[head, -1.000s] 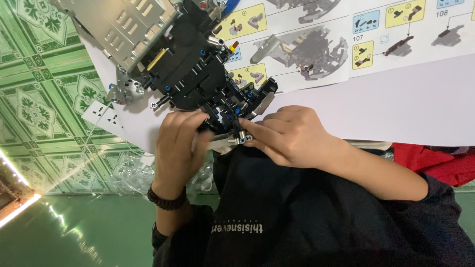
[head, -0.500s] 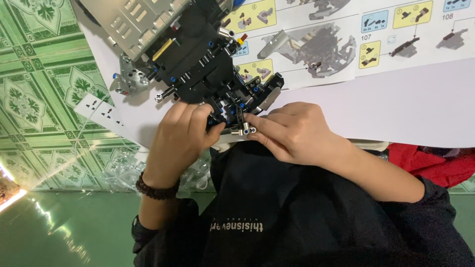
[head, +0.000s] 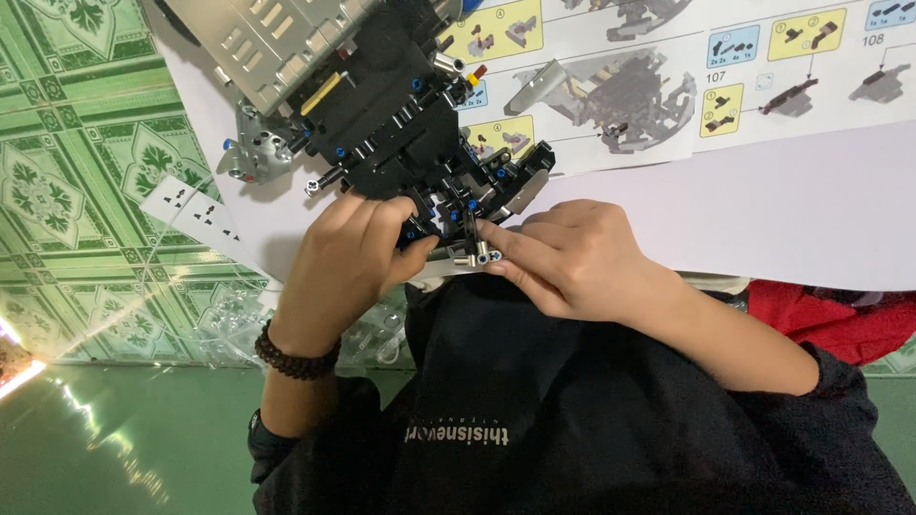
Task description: The person assembles a complex mechanical model using small plastic bricks, following a printed instruction manual. They pick up individual pieces and attach them to the main structure, occasionally rotating the model to access different connection points.
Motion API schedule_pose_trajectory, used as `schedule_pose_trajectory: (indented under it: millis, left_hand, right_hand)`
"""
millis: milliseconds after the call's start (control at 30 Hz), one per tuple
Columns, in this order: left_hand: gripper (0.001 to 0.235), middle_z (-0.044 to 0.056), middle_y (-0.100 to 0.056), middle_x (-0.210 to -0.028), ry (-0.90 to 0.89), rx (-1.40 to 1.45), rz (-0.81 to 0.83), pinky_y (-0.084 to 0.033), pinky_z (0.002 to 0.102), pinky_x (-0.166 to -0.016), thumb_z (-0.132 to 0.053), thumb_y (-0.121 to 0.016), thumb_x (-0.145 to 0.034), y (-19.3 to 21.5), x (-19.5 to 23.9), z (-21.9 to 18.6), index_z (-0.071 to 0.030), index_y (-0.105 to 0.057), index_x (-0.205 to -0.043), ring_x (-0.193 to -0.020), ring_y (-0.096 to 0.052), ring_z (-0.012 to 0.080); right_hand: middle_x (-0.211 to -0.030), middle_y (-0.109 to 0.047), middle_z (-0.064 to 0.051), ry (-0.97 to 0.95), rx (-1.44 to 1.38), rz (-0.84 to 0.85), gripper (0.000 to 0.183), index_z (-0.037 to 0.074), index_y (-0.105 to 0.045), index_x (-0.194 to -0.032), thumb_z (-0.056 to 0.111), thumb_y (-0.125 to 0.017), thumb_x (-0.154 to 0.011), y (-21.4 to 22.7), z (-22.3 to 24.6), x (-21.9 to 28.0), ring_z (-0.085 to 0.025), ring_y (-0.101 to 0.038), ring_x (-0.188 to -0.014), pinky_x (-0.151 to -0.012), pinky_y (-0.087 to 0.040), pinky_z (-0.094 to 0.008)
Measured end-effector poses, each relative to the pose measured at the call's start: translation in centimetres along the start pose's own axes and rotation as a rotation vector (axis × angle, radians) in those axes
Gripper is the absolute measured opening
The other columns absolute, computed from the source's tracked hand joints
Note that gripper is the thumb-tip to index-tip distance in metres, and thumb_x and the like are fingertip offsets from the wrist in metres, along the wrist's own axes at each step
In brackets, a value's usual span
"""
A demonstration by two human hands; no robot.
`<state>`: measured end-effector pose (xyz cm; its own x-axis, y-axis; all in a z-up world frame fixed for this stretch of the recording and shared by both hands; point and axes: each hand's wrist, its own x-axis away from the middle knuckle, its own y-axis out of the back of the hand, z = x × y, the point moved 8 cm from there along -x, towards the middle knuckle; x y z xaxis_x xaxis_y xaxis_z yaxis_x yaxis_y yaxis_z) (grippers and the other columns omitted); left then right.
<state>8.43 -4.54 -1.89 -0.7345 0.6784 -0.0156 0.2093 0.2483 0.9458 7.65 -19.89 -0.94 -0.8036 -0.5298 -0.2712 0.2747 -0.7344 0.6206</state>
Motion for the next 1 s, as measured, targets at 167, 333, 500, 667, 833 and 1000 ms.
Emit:
schedule_pose_trajectory:
  millis: [167, 333, 500, 667, 833, 1000]
  left_hand:
    - [0.045, 0.007, -0.053, -0.071, 0.079, 0.023, -0.029, -0.049, 0.035, -0.065, -0.040, -0.069, -0.090, 0.5, 0.2, 0.1, 0.000, -0.060, -0.107, -0.067, -0.056, 0.0256]
    - [0.043, 0.006, -0.052, -0.071, 0.141, 0.038, -0.087, -0.048, 0.034, -0.066, -0.044, -0.059, -0.094, -0.8, 1.2, 0.5, -0.003, -0.060, -0.103, -0.067, -0.056, 0.0252]
    - [0.037, 0.004, -0.053, -0.071, 0.132, -0.053, -0.022, -0.044, 0.031, -0.064, -0.043, -0.054, -0.098, 0.0, 0.6, 0.1, -0.007, -0.060, -0.094, -0.069, -0.055, 0.0217]
    - [0.037, 0.000, -0.054, -0.071, 0.088, -0.181, -0.037, -0.043, 0.027, -0.064, -0.045, -0.053, -0.100, 0.7, 0.5, 0.0, -0.011, -0.062, -0.090, -0.069, -0.054, 0.0169]
    - [0.034, 0.004, -0.058, -0.077, 0.109, -0.016, -0.021, -0.045, 0.031, -0.065, -0.040, -0.057, -0.099, 0.5, 0.8, 0.6, -0.007, -0.061, -0.089, -0.072, -0.056, 0.0213]
    - [0.040, 0.004, -0.056, -0.074, 0.140, -0.011, 0.032, -0.043, 0.032, -0.066, -0.042, -0.052, -0.100, 0.3, 0.8, 0.7, -0.005, -0.063, -0.092, -0.070, -0.054, 0.0205]
  right_hand:
    - [-0.053, -0.062, -0.009, 0.080, -0.142, -0.089, 0.025, 0.000, -0.072, -0.097, 0.020, -0.058, -0.089, 1.3, 0.3, 1.0, -0.021, -0.058, -0.046, -0.050, -0.050, -0.029]
    - [-0.055, -0.059, -0.008, -0.227, -0.135, -0.136, 0.022, 0.000, -0.074, -0.096, 0.016, -0.064, -0.085, 3.3, -4.4, 4.1, -0.031, -0.057, -0.049, -0.049, -0.048, -0.037]
    - [-0.058, -0.050, -0.010, -0.233, 0.008, -0.049, 0.019, -0.006, -0.069, -0.105, 0.009, -0.061, -0.096, 5.9, -3.6, 1.0, -0.026, -0.050, -0.052, -0.050, -0.038, -0.034]
    - [-0.053, -0.036, -0.004, -0.141, 0.090, 0.036, 0.018, -0.002, -0.065, -0.105, 0.013, -0.056, -0.103, 5.6, -2.9, -0.9, -0.020, -0.039, -0.047, -0.048, -0.028, -0.032]
    - [-0.052, -0.045, -0.006, -0.148, 0.053, 0.102, 0.022, -0.007, -0.068, -0.108, 0.011, -0.060, -0.101, 5.4, -3.8, -1.2, -0.019, -0.045, -0.048, -0.046, -0.031, -0.031]
    - [-0.052, -0.045, -0.005, -0.140, 0.105, 0.151, 0.022, -0.004, -0.068, -0.113, 0.014, -0.061, -0.102, 5.8, -5.4, -0.9, -0.021, -0.047, -0.049, -0.049, -0.033, -0.032]
